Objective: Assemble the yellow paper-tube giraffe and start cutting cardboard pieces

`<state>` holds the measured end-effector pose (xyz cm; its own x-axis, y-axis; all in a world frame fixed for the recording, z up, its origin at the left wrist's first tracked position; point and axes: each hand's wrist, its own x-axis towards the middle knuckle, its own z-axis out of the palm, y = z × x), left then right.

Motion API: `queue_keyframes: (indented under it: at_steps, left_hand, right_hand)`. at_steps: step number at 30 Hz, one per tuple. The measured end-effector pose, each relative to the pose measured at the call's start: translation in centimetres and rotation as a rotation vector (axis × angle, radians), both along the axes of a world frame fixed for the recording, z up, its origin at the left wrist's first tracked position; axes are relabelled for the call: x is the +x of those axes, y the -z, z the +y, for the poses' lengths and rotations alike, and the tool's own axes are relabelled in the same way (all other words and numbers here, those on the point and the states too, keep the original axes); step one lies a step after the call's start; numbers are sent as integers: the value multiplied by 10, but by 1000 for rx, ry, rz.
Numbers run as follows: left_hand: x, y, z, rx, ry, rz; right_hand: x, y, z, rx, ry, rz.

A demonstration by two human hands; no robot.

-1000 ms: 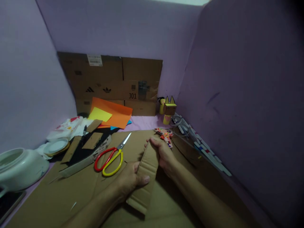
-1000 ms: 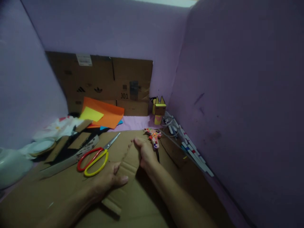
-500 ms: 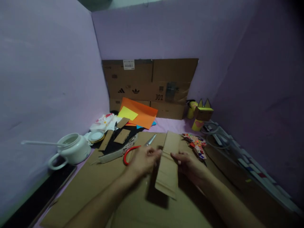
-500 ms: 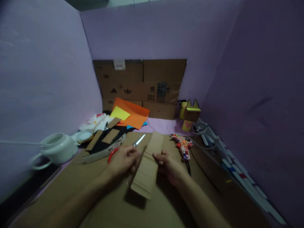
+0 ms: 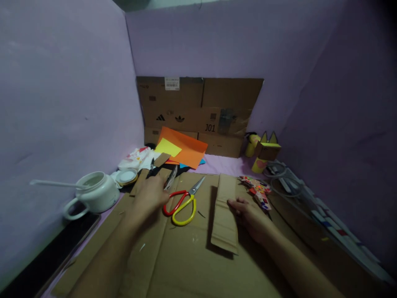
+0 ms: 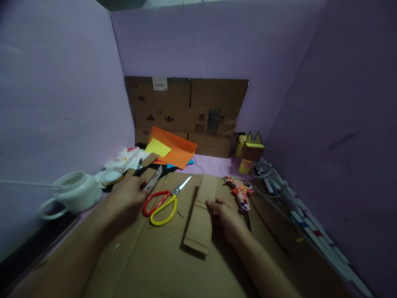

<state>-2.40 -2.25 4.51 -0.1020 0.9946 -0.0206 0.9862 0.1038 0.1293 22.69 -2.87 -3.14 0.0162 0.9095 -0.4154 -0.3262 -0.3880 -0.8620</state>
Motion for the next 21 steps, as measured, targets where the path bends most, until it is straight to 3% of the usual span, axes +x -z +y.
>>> queue_keyframes:
  at_steps: [5, 10, 14, 18, 21]
  left_hand:
    - [52, 14, -23, 153, 230, -72]
    - [103, 32, -48, 68, 354, -147]
    - [99, 41, -43, 47, 429, -376]
    - [79, 47, -28, -15, 298, -546]
    - [78, 57, -22, -67, 231, -643]
  right_hand:
    - [-3, 1, -1, 23, -11, 9]
    - [-12, 1, -6, 106, -48, 34]
    - [-13, -1, -6, 132, -90, 34]
    - [-11, -3, -5, 137, -84, 7]
    - [-11, -3, -5, 150, -50, -42]
